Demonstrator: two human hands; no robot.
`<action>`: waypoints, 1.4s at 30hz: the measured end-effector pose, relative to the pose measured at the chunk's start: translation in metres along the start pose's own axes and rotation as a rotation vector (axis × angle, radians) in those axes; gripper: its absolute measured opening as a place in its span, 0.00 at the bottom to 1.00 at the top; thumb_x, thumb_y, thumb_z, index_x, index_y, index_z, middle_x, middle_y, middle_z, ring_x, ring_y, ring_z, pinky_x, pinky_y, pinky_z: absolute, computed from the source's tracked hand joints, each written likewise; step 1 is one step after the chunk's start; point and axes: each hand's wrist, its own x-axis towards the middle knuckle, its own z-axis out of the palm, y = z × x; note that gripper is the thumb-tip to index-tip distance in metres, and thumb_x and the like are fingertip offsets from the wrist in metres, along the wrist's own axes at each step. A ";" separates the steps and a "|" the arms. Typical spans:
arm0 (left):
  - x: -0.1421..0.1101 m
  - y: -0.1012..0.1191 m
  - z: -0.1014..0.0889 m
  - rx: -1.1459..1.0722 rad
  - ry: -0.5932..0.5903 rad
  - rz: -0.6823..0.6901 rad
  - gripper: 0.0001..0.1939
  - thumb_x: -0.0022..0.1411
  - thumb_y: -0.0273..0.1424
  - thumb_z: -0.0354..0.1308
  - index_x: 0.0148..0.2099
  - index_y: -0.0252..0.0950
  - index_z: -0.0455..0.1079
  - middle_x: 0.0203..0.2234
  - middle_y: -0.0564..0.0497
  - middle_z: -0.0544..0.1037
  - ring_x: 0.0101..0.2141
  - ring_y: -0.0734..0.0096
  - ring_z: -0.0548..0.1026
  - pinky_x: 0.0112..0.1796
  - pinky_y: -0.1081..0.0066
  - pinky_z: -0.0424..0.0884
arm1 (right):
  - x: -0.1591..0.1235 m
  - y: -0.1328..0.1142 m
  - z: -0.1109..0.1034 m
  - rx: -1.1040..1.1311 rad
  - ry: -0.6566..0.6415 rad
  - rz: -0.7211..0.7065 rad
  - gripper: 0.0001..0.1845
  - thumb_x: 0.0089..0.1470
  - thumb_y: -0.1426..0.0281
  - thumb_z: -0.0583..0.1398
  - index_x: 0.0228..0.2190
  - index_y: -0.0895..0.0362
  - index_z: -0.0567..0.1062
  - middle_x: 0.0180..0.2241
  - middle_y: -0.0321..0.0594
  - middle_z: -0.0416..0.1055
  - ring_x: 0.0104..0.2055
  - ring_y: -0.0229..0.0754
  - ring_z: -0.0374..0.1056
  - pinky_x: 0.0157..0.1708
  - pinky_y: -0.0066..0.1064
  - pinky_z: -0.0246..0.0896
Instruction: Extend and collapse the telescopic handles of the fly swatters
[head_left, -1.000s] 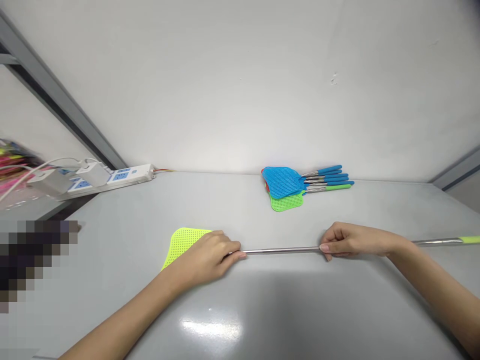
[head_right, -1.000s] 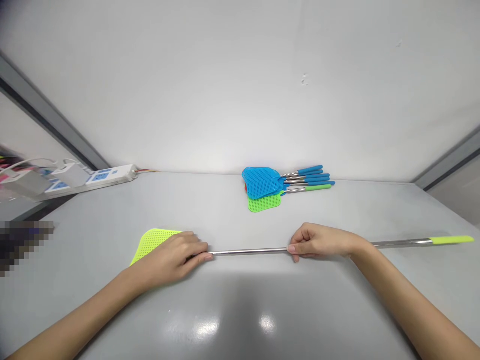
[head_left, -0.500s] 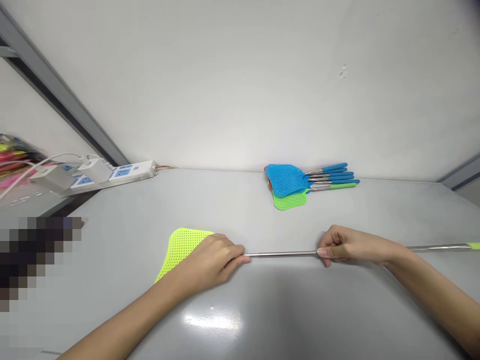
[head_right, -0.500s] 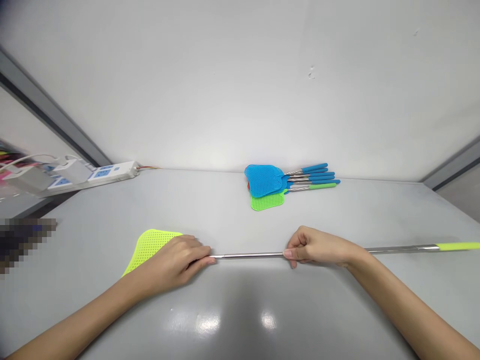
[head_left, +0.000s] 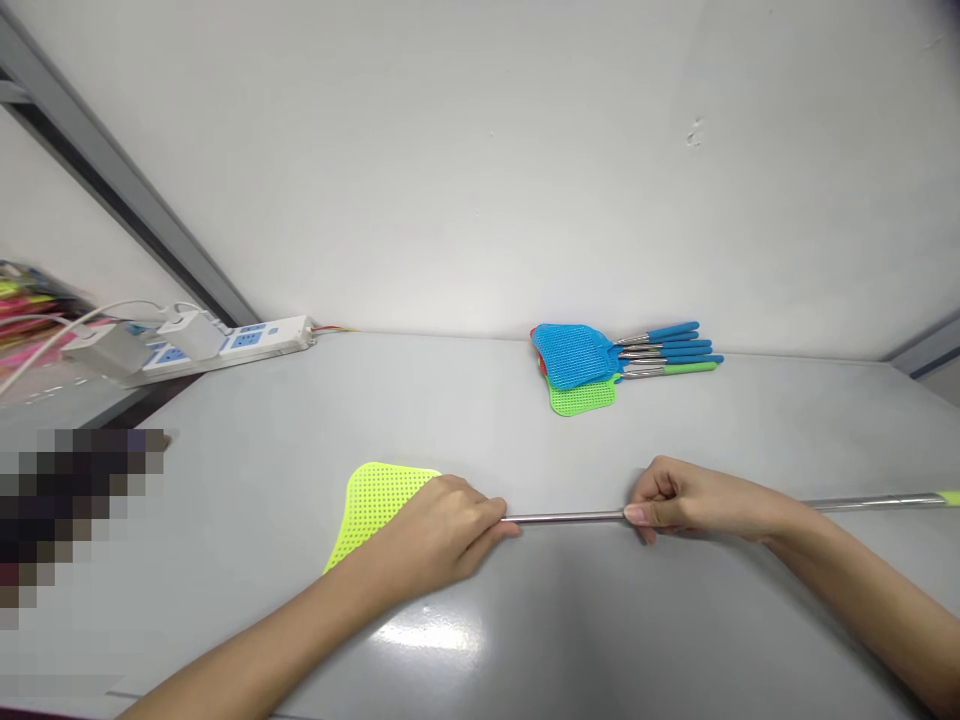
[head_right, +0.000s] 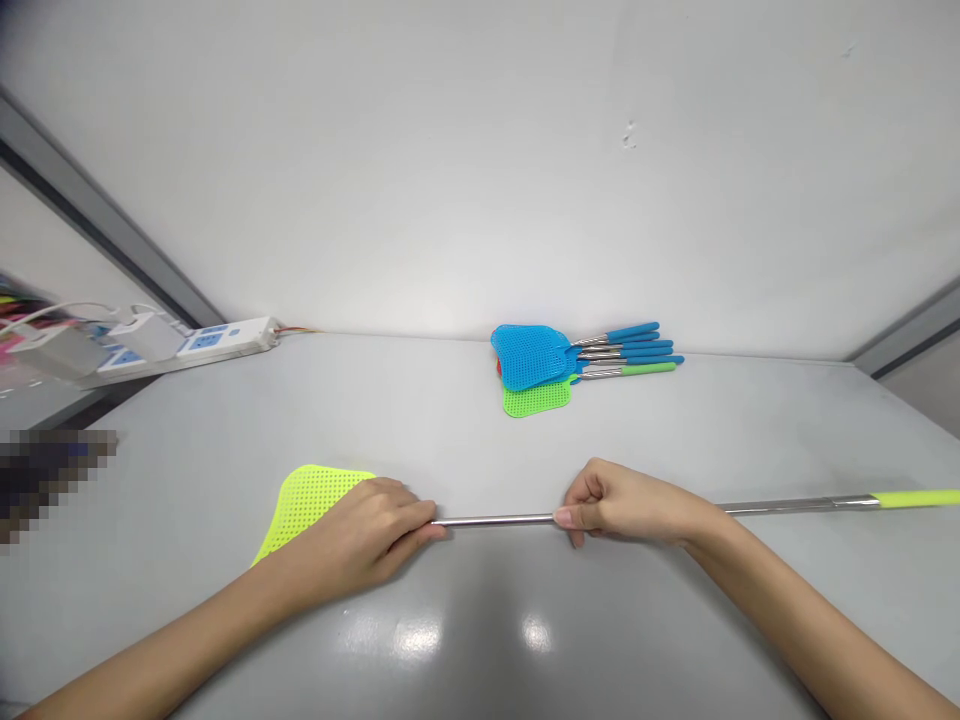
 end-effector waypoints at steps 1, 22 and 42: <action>0.000 0.000 0.001 0.013 -0.006 0.004 0.21 0.65 0.36 0.36 0.24 0.35 0.61 0.14 0.54 0.66 0.18 0.75 0.65 0.23 0.72 0.55 | 0.000 0.000 0.001 -0.007 0.005 0.005 0.22 0.48 0.54 0.54 0.20 0.61 0.70 0.14 0.28 0.44 0.17 0.30 0.39 0.17 0.26 0.33; 0.014 0.016 0.002 0.060 -0.007 0.083 0.19 0.64 0.36 0.37 0.25 0.35 0.60 0.15 0.54 0.69 0.19 0.74 0.67 0.25 0.71 0.59 | 0.011 -0.028 0.028 -0.019 -0.077 -0.059 0.18 0.53 0.61 0.50 0.25 0.61 0.70 0.15 0.29 0.49 0.17 0.29 0.44 0.16 0.22 0.39; 0.010 -0.014 -0.023 -0.125 0.087 0.023 0.19 0.53 0.46 0.52 0.42 0.40 0.65 0.45 0.46 0.63 0.46 0.58 0.59 0.45 0.59 0.55 | 0.024 -0.044 0.025 -0.095 -0.038 -0.118 0.18 0.54 0.61 0.49 0.27 0.60 0.71 0.16 0.29 0.49 0.18 0.29 0.44 0.16 0.22 0.40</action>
